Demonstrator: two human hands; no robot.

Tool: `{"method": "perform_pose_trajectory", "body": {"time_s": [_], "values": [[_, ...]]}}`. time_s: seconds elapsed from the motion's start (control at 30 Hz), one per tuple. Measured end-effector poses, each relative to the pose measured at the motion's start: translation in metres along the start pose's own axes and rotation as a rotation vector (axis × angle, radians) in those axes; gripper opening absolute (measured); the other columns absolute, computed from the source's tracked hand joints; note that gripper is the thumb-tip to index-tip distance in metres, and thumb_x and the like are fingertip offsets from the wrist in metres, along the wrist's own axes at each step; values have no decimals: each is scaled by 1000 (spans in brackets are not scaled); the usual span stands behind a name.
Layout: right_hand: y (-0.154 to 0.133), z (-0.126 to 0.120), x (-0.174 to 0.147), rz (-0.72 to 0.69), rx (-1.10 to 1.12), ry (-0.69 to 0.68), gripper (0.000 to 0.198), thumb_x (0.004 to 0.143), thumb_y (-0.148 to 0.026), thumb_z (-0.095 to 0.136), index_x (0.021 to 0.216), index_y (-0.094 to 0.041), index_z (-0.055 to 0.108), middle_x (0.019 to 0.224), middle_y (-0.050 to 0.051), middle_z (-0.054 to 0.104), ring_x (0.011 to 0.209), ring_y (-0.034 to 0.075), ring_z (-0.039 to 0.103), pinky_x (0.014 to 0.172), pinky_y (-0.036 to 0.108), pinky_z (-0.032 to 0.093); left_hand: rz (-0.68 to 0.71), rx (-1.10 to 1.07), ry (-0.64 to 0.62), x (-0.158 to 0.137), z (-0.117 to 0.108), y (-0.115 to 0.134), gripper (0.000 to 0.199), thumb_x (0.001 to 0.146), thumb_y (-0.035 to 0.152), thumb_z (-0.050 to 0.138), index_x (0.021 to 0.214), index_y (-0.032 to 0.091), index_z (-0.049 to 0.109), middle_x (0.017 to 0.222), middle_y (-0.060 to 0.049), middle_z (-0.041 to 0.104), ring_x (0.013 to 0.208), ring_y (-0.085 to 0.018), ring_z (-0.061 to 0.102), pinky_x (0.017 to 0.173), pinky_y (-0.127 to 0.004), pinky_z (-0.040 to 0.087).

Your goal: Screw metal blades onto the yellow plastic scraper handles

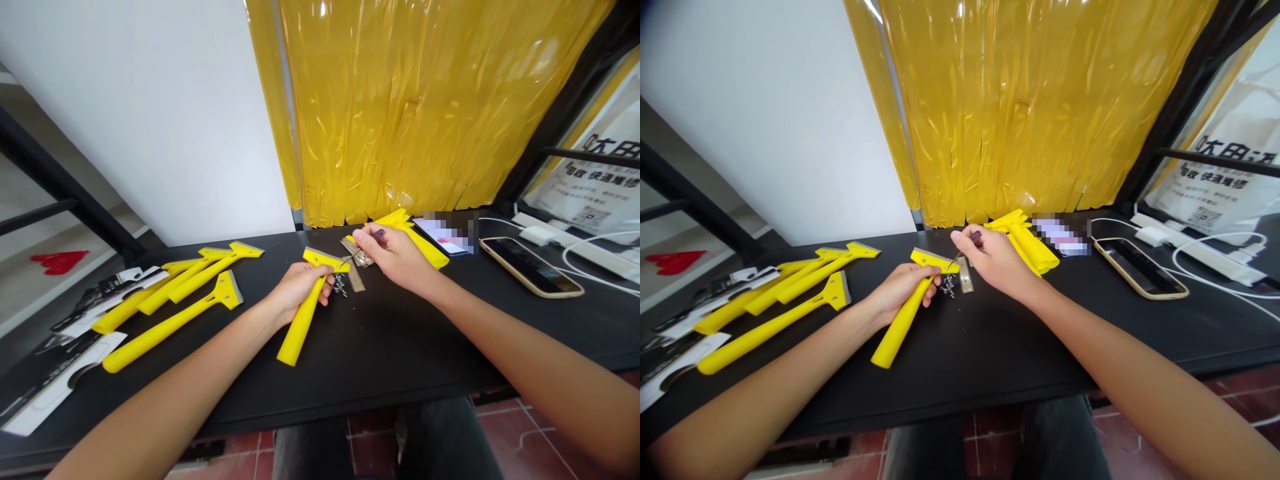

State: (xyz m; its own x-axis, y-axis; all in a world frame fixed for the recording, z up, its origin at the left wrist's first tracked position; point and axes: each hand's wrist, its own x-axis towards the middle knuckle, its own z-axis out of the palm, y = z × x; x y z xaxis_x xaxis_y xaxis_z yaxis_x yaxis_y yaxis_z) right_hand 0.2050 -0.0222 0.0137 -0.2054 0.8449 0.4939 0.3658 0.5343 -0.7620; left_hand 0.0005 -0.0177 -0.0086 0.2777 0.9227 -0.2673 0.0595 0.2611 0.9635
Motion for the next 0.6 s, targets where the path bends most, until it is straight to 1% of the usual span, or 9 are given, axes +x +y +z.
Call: {"method": "perform_pose_trajectory", "body": {"time_s": [0.07,0.13,0.2,0.27,0.33,0.4,0.5,0.57,0.6], "values": [[1,0,1,45,34,34,16,94,-38,55,93,-21,56,71,-3,53,60,12,48,58,28,38,-1,-5,3,0,0,0,25,86,24,64,63,11,64,48,-5,58,38,-11,53,41,-21,40],[1,-1,1,62,21,64,15,88,-30,60,99,-22,55,73,-3,55,60,13,50,57,28,39,-2,-16,5,0,0,0,25,85,24,65,63,11,64,48,-4,58,39,-11,52,40,-21,40],[0,-3,1,37,-22,64,12,85,-25,60,95,-22,55,74,-2,57,62,13,52,57,27,40,-3,-24,7,1,0,-1,25,85,24,65,63,12,64,49,-5,58,39,-11,52,40,-21,40],[-2,-4,0,-3,-77,50,6,88,-27,59,89,-22,56,74,-1,59,63,14,53,58,28,40,-3,-22,3,1,-1,-2,25,85,25,65,64,12,64,49,-5,58,39,-11,53,40,-21,40],[-4,-4,-1,-24,-138,31,15,93,-34,55,84,-22,57,71,-1,59,62,14,52,58,29,39,1,-13,-4,1,-1,-2,26,86,25,65,63,12,64,49,-5,58,39,-11,52,40,-21,40],[-5,-4,-2,-24,-162,30,19,96,-38,53,85,-22,57,68,-1,58,60,14,52,57,29,38,4,-4,-12,1,-1,-3,27,87,25,63,63,12,64,48,-4,58,38,-11,52,40,-21,40],[-4,-2,-2,-9,-121,55,9,91,-29,57,98,-23,54,71,-2,58,62,15,54,58,29,41,-1,-5,-9,0,-1,-2,27,87,24,63,63,12,64,49,-4,58,38,-11,52,40,-21,40],[-4,-3,-1,-14,-117,63,16,86,-22,60,100,-24,53,76,-1,60,66,16,57,60,29,43,-7,-8,0,0,0,-2,27,88,24,62,63,12,63,49,-4,58,38,-11,53,39,-21,40],[-5,-3,-1,-23,-127,60,16,85,-21,60,99,-23,53,78,0,62,68,16,58,62,29,44,-8,-8,4,0,0,-2,27,88,23,62,63,12,63,49,-4,58,39,-11,53,39,-21,40]]}}
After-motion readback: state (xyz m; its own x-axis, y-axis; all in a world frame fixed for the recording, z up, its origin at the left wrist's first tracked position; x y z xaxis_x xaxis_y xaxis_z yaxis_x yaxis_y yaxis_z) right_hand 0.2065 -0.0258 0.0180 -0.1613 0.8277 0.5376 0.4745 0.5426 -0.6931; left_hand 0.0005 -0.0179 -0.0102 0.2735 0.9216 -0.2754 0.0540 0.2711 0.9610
